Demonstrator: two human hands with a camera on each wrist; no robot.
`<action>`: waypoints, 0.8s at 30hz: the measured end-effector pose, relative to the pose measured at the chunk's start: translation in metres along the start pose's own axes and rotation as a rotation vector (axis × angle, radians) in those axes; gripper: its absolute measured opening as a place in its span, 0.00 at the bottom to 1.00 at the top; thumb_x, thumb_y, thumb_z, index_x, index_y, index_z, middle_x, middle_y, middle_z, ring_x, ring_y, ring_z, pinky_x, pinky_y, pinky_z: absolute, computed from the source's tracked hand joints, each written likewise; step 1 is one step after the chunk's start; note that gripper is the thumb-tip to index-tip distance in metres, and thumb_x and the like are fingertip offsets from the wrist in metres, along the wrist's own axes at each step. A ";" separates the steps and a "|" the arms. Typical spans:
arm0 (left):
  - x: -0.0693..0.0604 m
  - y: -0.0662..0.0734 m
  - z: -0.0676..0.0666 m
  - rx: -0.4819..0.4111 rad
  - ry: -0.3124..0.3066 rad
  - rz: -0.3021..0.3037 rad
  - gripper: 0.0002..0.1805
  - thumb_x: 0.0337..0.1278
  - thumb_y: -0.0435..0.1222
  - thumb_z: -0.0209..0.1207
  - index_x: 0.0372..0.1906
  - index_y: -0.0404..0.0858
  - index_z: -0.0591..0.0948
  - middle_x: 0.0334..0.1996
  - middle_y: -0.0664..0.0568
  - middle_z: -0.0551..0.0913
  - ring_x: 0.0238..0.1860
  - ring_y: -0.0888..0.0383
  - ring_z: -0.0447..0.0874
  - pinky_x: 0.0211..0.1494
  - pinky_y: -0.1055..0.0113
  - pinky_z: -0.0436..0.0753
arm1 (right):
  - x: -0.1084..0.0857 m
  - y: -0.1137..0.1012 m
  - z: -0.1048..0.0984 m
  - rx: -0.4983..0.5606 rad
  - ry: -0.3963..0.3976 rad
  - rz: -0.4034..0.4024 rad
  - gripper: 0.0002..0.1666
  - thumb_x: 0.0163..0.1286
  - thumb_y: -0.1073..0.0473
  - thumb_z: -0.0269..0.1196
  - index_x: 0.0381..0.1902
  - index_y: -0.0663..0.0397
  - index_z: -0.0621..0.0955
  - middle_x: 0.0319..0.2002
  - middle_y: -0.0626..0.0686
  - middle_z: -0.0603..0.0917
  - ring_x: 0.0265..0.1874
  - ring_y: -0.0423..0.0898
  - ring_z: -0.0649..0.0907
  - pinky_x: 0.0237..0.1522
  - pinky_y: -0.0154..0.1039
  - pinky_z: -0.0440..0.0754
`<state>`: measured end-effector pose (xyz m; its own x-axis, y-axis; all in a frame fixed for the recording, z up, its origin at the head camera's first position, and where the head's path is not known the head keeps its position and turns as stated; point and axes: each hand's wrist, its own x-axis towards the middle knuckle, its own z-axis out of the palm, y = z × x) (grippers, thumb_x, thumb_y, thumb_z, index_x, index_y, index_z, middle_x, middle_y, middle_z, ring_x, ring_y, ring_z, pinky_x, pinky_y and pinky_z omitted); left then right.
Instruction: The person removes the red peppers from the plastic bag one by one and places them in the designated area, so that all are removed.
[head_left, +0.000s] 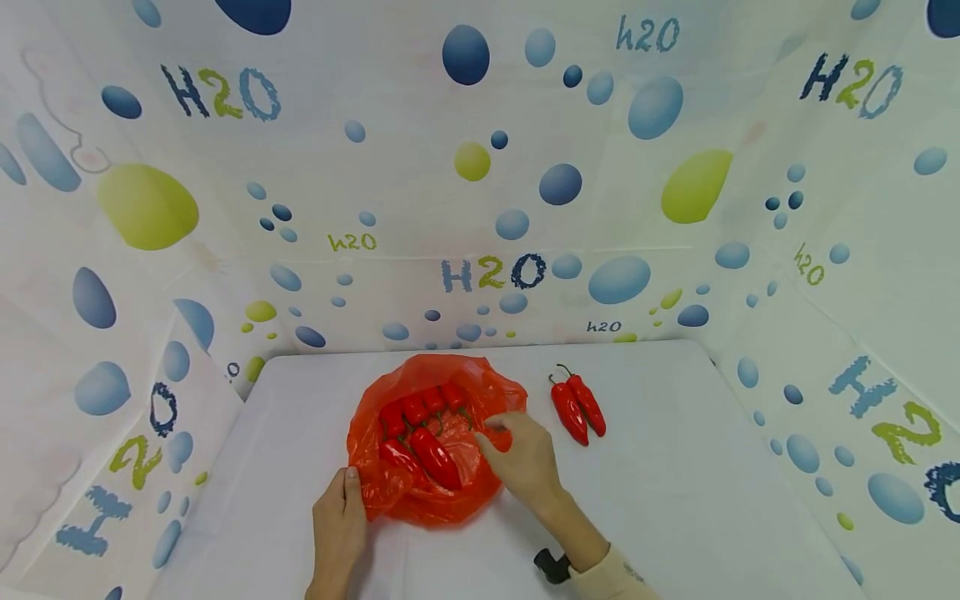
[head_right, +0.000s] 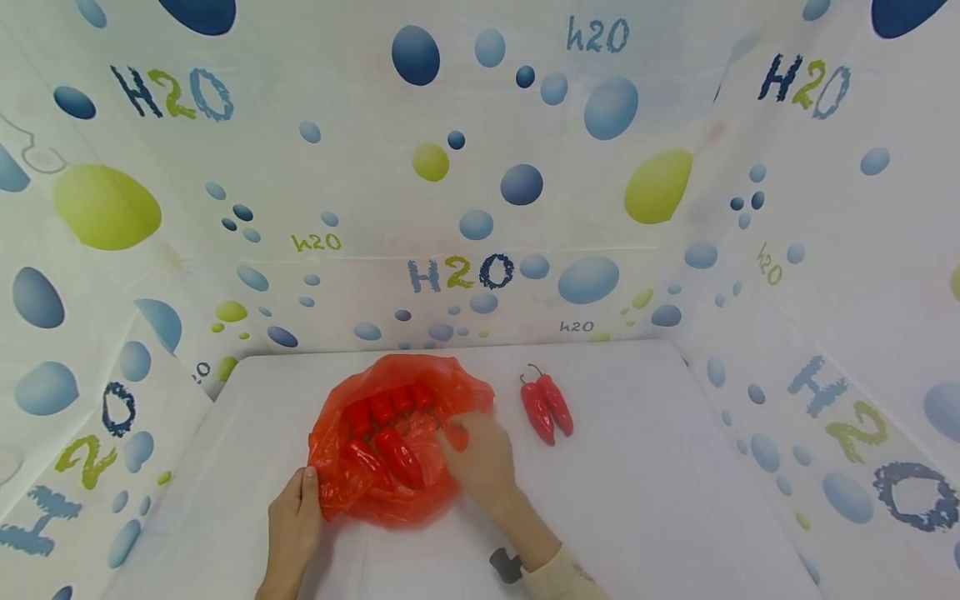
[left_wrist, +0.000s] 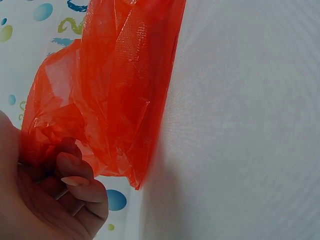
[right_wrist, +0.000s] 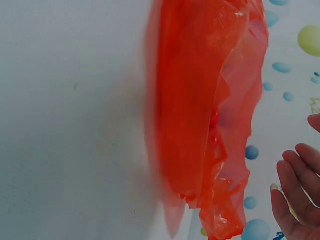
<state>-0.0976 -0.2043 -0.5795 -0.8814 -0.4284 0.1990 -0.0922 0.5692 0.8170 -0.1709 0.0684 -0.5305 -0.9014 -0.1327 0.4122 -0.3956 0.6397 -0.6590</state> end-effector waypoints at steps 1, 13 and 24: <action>0.000 0.000 0.000 0.001 -0.001 0.001 0.22 0.86 0.45 0.42 0.35 0.37 0.77 0.19 0.52 0.68 0.26 0.55 0.68 0.30 0.66 0.67 | -0.001 0.000 0.002 0.000 -0.006 -0.005 0.15 0.65 0.50 0.76 0.47 0.47 0.88 0.44 0.44 0.90 0.44 0.42 0.87 0.45 0.36 0.86; 0.000 0.001 0.000 0.004 0.004 -0.008 0.22 0.86 0.44 0.42 0.36 0.36 0.78 0.20 0.52 0.69 0.26 0.56 0.68 0.29 0.66 0.67 | -0.006 -0.007 0.015 0.013 -0.093 -0.040 0.16 0.66 0.50 0.76 0.48 0.51 0.88 0.45 0.46 0.90 0.45 0.44 0.87 0.47 0.40 0.87; 0.000 0.003 0.000 0.004 -0.002 -0.025 0.22 0.86 0.45 0.42 0.36 0.36 0.77 0.20 0.52 0.69 0.26 0.56 0.68 0.29 0.67 0.67 | -0.010 -0.005 0.030 -0.051 -0.146 -0.078 0.18 0.65 0.47 0.75 0.48 0.50 0.88 0.43 0.44 0.89 0.45 0.44 0.86 0.48 0.43 0.86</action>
<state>-0.0980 -0.2032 -0.5770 -0.8797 -0.4412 0.1775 -0.1161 0.5611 0.8196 -0.1655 0.0438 -0.5502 -0.8858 -0.2895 0.3628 -0.4592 0.6602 -0.5944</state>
